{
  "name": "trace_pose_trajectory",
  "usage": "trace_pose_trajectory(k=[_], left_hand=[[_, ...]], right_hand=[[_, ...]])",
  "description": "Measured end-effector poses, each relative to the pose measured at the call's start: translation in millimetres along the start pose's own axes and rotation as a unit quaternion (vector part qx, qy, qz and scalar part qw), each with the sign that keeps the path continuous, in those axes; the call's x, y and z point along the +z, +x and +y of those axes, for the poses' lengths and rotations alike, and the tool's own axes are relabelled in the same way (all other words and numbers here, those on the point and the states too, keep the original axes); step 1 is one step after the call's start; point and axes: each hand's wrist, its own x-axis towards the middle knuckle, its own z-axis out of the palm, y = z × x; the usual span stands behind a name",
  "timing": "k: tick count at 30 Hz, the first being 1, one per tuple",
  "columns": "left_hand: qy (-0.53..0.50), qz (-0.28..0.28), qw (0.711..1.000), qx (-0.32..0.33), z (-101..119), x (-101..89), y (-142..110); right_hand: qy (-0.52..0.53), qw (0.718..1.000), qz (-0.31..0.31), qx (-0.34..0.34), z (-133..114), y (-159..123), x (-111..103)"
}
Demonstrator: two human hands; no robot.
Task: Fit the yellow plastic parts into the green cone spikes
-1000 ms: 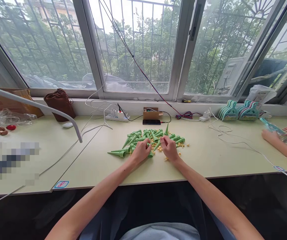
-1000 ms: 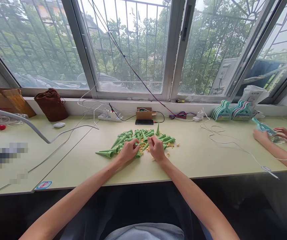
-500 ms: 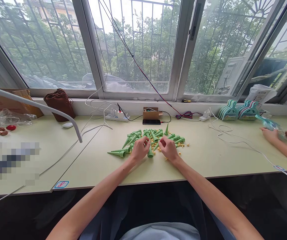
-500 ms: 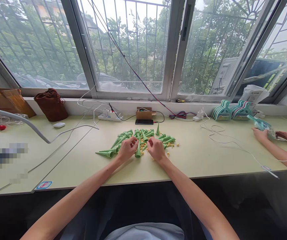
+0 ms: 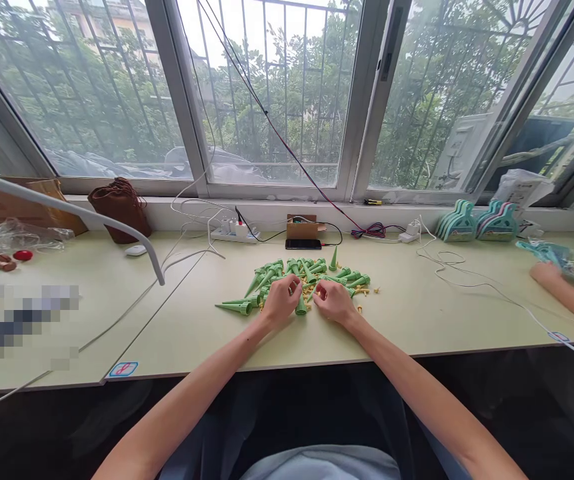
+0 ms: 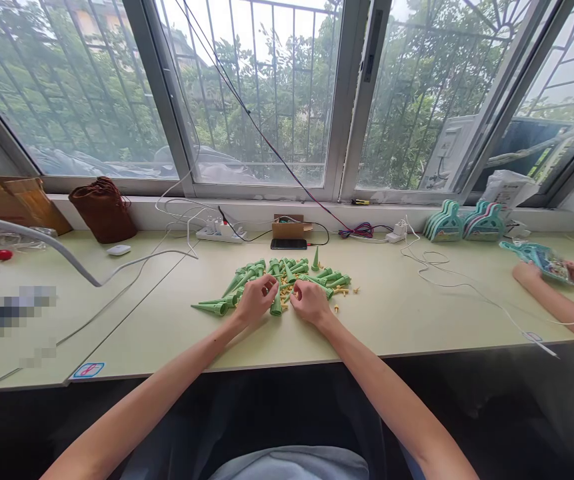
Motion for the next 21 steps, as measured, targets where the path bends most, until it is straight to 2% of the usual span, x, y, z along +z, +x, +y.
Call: trace_pose_trajectory(k=[21], left_hand=[[-0.007, 0.003, 1.000, 0.002, 0.3, -0.4, 0.5]], right_hand=[[-0.054, 0.998, -0.031, -0.032, 1.5, -0.2, 1.8]])
